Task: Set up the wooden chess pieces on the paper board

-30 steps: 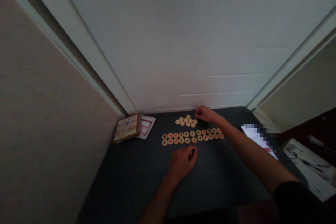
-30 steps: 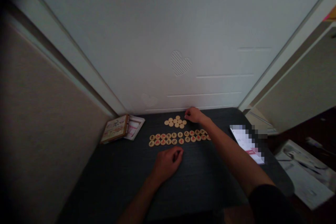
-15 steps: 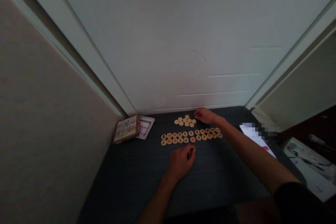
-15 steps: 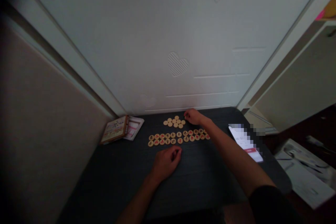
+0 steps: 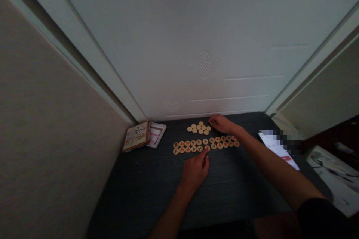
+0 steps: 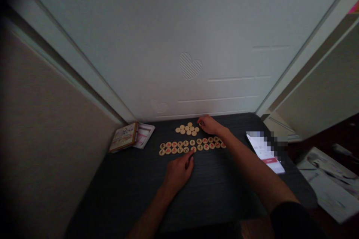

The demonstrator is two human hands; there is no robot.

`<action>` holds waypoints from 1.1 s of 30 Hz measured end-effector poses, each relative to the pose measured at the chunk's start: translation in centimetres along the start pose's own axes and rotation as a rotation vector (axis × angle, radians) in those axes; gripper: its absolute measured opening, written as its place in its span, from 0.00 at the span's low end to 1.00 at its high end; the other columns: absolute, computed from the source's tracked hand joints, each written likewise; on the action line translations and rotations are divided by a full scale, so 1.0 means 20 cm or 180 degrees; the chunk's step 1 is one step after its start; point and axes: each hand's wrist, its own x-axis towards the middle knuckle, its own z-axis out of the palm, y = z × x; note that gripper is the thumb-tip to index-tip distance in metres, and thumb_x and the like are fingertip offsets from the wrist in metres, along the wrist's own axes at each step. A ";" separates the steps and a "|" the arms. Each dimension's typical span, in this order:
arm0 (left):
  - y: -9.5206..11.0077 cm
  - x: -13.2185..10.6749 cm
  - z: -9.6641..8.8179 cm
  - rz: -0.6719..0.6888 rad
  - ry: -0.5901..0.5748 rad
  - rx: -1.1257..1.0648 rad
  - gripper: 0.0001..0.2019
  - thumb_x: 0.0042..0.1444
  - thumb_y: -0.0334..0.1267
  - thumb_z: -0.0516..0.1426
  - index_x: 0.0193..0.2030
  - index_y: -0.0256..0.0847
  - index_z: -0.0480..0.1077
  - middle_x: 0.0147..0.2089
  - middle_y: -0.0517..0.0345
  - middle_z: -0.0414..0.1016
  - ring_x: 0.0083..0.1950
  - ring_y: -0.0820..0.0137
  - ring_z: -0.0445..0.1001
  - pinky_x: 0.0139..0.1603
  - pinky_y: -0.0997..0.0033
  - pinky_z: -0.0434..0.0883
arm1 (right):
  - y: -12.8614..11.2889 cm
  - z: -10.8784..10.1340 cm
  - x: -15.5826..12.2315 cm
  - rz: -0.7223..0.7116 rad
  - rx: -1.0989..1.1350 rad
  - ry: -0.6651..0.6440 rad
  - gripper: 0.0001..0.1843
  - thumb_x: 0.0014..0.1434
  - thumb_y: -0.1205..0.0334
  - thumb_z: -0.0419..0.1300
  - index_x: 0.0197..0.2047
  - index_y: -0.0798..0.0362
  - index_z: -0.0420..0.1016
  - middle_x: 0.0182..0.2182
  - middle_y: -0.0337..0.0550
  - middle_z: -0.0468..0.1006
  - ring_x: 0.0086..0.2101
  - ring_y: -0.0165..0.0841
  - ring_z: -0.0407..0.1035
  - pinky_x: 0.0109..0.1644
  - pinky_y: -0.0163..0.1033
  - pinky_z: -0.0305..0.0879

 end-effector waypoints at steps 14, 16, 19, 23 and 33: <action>-0.01 -0.01 -0.02 -0.0024 0.0097 -0.0490 0.18 0.69 0.40 0.52 0.63 0.43 0.70 0.30 0.61 0.80 0.30 0.71 0.79 0.34 0.75 0.72 | -0.26 -0.03 -0.49 0.0068 0.1523 0.0816 0.16 0.64 0.58 0.60 0.55 0.50 0.75 0.44 0.46 0.78 0.38 0.33 0.76 0.43 0.40 0.75; -0.01 -0.01 -0.04 -0.0032 0.0082 -0.0741 0.16 0.69 0.41 0.52 0.60 0.44 0.72 0.32 0.61 0.81 0.31 0.71 0.79 0.34 0.75 0.72 | -0.32 0.05 -0.63 0.0252 0.1972 0.0836 0.16 0.64 0.57 0.63 0.54 0.47 0.74 0.44 0.44 0.80 0.41 0.35 0.77 0.46 0.41 0.76; -0.01 -0.01 -0.05 -0.0037 0.0024 -0.0918 0.13 0.69 0.42 0.53 0.53 0.44 0.75 0.36 0.59 0.83 0.35 0.71 0.80 0.36 0.75 0.73 | -0.39 0.20 -0.78 0.0685 0.2455 0.1114 0.13 0.63 0.54 0.65 0.49 0.48 0.76 0.44 0.44 0.82 0.42 0.36 0.79 0.48 0.42 0.77; 0.00 -0.01 -0.05 0.0028 -0.0090 -0.0976 0.11 0.70 0.43 0.53 0.48 0.45 0.76 0.41 0.59 0.84 0.38 0.70 0.81 0.40 0.75 0.73 | -0.46 0.34 -0.86 0.1140 0.2989 0.1224 0.15 0.61 0.51 0.66 0.47 0.50 0.77 0.37 0.44 0.84 0.38 0.37 0.80 0.45 0.40 0.78; 0.01 -0.02 -0.07 0.0028 -0.0265 -0.1008 0.11 0.69 0.47 0.53 0.49 0.47 0.73 0.37 0.61 0.82 0.36 0.70 0.79 0.37 0.74 0.71 | -0.52 0.39 -0.83 0.1052 0.2730 0.1212 0.16 0.65 0.48 0.62 0.49 0.49 0.80 0.41 0.46 0.86 0.39 0.40 0.82 0.46 0.43 0.79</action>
